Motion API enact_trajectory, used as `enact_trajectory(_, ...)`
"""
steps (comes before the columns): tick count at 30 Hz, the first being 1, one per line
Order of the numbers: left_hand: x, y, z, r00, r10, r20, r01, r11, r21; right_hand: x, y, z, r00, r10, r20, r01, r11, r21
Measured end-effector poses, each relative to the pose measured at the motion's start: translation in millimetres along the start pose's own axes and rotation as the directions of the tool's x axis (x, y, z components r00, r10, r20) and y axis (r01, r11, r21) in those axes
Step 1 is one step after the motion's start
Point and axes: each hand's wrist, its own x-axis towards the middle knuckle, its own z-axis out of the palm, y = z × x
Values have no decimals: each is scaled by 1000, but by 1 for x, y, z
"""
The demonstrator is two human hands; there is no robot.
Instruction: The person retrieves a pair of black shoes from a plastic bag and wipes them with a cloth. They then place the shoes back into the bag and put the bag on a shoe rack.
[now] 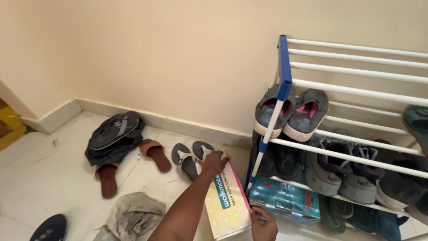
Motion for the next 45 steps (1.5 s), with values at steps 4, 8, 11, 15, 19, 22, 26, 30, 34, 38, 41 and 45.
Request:
enact_trajectory(4, 19, 1, 4, 999, -33, -33, 30, 995, -96, -1, 21, 14, 985, -108, -132, 127, 981, 144)
enact_trajectory(8, 21, 0, 19, 996, -57, -71, 45, 987, -154, -7, 35, 18, 980, 120, -156, -96, 984, 153)
enact_trajectory(11, 24, 4, 24, 994, -109, -16, 106, 985, -135, -9, 46, 18, 965, 210, -159, -199, 976, 84)
enact_trajectory(15, 25, 8, 26, 994, -106, -42, 103, 993, -57, -9, 50, 19, 985, 162, -67, -152, 979, 139)
enact_trajectory(19, 28, 9, 30, 994, -97, -43, 95, 995, -41, -11, 44, 17, 984, 165, -72, -157, 982, 100)
enact_trajectory(22, 31, 2, 35, 997, -74, -21, 74, 997, -15, -19, 40, 14, 998, -6, -66, 9, 998, 55)
enact_trajectory(26, 35, -4, 36, 995, 98, -4, -98, 995, 34, -21, 38, 15, 1000, -9, 16, 8, 999, 31)
enact_trajectory(30, 37, 8, 30, 988, -36, 149, 17, 992, 127, -10, 39, 18, 784, 597, 173, -621, 764, 175)
enact_trajectory(34, 35, 20, 19, 967, -50, 250, 3, 983, 184, 1, 45, 16, 717, 619, 321, -694, 681, 236)
enact_trajectory(38, 35, 21, 18, 959, -46, 279, -15, 977, 214, 1, 47, 11, 691, 628, 359, -713, 675, 192)
enact_trajectory(41, 37, 17, 24, 973, -35, 227, -15, 976, 215, 4, 42, 7, 674, 642, 365, -731, 651, 205)
enact_trajectory(45, 40, -2, 33, 989, 64, 134, -89, 979, 184, 8, 30, 6, 671, 660, 337, -737, 644, 207)
